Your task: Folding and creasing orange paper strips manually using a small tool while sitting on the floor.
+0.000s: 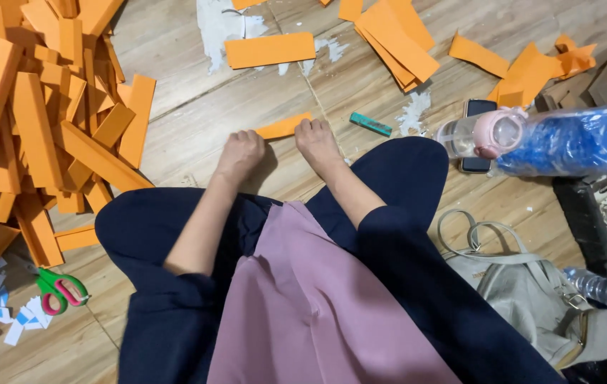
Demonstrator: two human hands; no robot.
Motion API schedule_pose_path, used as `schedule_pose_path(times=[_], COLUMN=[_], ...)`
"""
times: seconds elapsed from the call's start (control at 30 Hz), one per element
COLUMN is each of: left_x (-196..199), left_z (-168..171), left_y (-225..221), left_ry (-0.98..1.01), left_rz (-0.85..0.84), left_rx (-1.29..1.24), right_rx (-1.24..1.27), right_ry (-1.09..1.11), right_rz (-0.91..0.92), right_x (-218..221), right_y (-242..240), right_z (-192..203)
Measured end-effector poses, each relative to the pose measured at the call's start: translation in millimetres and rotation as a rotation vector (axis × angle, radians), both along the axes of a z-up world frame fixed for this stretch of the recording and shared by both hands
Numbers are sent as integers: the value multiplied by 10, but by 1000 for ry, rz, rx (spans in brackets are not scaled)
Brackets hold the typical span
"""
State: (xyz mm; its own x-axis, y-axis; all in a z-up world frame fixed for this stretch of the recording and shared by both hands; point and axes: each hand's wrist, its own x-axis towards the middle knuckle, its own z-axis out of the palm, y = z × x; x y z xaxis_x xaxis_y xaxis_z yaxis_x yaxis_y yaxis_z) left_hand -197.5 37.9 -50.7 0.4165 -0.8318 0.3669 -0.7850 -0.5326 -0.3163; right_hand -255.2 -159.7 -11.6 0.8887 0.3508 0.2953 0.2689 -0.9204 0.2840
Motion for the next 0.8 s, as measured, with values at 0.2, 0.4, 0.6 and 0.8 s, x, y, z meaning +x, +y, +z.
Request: schedule_pose_path(times=[0.2, 0.4, 0.6, 0.8], left_x=[133, -54, -149, -54], left_z=[1477, 1334, 1080, 1026], left_y=[350, 26, -129, -168], left_ry=[167, 703, 931, 983], left_rz=[143, 452, 562, 605], left_rx=[-261, -140, 54, 147], right_rx=[709, 1207, 766, 332], right_ry=[553, 957, 980, 703], right_rz=[-191, -740, -657, -425], right_x=[-2, -31, 104, 371], right_y=[247, 560, 563, -334], right_z=[601, 401, 534, 473])
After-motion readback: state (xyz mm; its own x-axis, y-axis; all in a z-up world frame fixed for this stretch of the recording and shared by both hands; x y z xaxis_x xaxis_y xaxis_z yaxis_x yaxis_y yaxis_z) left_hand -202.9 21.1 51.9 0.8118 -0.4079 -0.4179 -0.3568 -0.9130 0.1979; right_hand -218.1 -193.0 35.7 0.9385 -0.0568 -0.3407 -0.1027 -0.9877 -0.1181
